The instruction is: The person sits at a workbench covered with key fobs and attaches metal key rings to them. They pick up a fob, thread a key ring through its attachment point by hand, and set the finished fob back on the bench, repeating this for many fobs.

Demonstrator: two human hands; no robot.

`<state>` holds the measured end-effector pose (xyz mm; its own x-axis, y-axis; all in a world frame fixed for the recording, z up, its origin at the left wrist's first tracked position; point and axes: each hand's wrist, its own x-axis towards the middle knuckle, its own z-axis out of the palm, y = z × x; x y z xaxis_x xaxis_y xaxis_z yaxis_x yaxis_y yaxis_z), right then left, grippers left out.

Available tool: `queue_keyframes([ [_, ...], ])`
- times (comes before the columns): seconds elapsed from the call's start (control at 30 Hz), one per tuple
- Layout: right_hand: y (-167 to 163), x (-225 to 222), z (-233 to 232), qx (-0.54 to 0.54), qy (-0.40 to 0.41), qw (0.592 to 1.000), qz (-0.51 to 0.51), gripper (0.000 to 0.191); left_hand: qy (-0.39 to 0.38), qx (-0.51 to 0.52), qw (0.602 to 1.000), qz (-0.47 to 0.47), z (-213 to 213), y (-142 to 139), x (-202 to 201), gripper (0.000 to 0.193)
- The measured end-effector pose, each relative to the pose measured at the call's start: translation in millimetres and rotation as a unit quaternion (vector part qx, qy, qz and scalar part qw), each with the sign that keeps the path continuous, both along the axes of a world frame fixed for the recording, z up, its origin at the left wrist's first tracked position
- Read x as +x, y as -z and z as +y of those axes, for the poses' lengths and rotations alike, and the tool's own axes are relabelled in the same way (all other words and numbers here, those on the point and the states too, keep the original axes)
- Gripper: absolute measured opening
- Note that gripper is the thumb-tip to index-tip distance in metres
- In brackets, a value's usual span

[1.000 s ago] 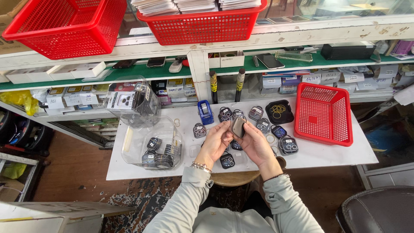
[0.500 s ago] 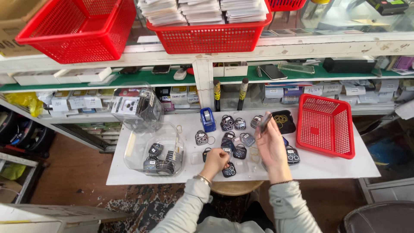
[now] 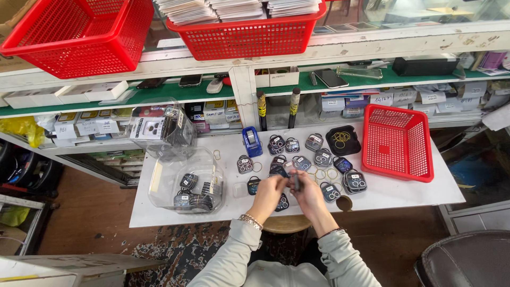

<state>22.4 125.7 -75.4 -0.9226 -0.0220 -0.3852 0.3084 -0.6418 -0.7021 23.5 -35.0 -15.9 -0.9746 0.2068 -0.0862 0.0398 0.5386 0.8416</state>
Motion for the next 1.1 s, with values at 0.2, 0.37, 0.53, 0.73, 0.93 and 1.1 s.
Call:
queue_keyframes([
  [0.2,18.2,1.8,39.9,-0.050,0.034,0.998,-0.034,0.031,0.110,-0.039,0.961,0.252,10.6,7.3,7.2,0.040],
  [0.37,24.8,-9.7,30.8,0.009,0.066,0.998,0.022,0.026,-0.004,0.138,0.989,-0.058,24.8,3.3,0.3,0.027],
  [0.53,9.7,-14.6,-22.6,0.078,0.058,0.995,0.029,0.042,-0.045,0.327,0.944,-0.014,25.2,16.9,-6.6,0.035],
  [0.73,-30.6,-2.1,-34.0,0.517,0.002,0.821,0.241,0.066,-0.128,0.488,0.849,-0.156,0.2,28.1,-23.9,0.034],
  [0.93,-58.3,7.0,-19.4,0.428,-0.061,0.875,0.218,0.058,-0.032,0.422,0.875,-0.237,-18.5,2.0,-36.3,0.034],
  [1.1,-63.4,10.9,-20.5,0.443,-0.060,0.874,0.188,0.055,-0.014,0.394,0.895,-0.209,-13.6,-12.4,-40.4,0.037],
])
